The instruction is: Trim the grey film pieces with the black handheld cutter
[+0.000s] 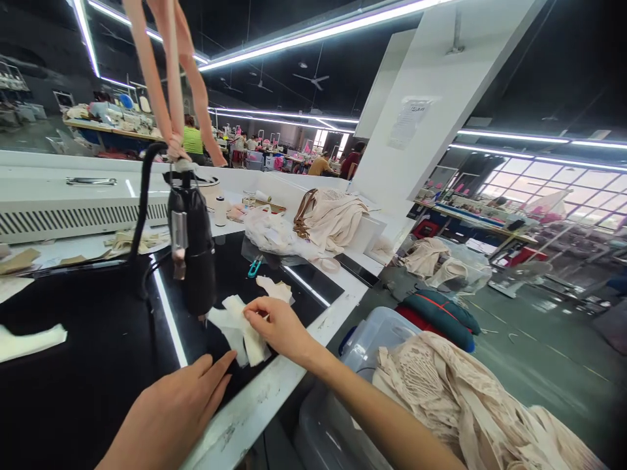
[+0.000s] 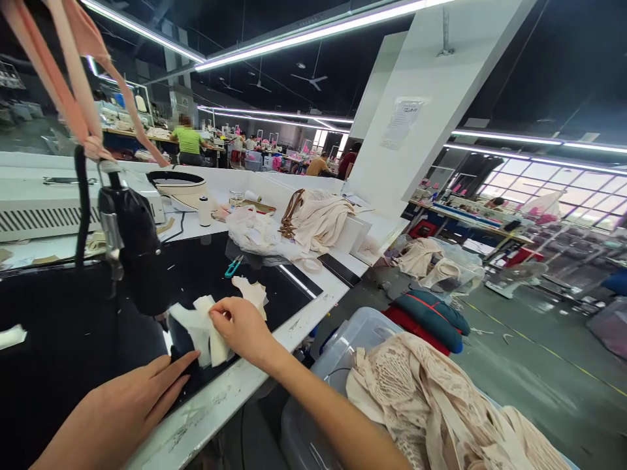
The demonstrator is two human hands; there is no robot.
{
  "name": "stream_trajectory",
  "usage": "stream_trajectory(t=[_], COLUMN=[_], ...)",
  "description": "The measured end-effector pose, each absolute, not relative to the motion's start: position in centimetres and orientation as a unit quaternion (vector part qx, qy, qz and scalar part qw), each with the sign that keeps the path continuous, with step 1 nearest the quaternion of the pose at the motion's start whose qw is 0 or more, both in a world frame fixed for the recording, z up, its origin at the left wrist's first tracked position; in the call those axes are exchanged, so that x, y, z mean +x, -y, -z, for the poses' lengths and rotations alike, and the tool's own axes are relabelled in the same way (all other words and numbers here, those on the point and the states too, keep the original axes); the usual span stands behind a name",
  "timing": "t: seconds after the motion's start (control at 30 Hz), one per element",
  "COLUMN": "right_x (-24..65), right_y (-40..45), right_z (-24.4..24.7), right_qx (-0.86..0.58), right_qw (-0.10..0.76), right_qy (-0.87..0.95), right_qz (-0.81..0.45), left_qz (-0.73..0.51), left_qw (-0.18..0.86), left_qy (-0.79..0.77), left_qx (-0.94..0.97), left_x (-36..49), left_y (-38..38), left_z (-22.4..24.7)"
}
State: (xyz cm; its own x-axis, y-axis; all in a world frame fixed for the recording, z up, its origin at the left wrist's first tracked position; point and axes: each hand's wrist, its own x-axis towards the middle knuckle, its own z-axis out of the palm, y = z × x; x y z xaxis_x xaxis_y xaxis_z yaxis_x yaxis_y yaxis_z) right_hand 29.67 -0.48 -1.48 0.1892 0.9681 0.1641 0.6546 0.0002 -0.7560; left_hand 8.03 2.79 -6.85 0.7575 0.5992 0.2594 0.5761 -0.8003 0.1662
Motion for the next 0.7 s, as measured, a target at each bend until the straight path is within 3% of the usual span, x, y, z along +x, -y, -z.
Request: stream_trajectory(t=[0.17, 0.47, 0.7], right_x=[30.9, 32.7, 33.3], right_y=[0.3, -0.7, -2.2], right_z=[1.7, 2.4, 1.6], right_qx=[-0.656, -0.619, -0.550], right_qw=[0.424, 0.505, 0.634], right_qy=[0.572, 0.474, 0.420], right_qz=[-0.251, -0.371, -0.344], left_qz=[-0.084, -0.065, -0.056], left_qw=[-0.001, 0.036, 0.036], left_qy=[-0.289, -0.296, -0.299], left_qx=[0.954, 0.952, 0.952], left_x=[8.9, 9.5, 9.6], left_y=[-1.6, -1.3, -1.2], left_z=[5.1, 4.3, 4.2])
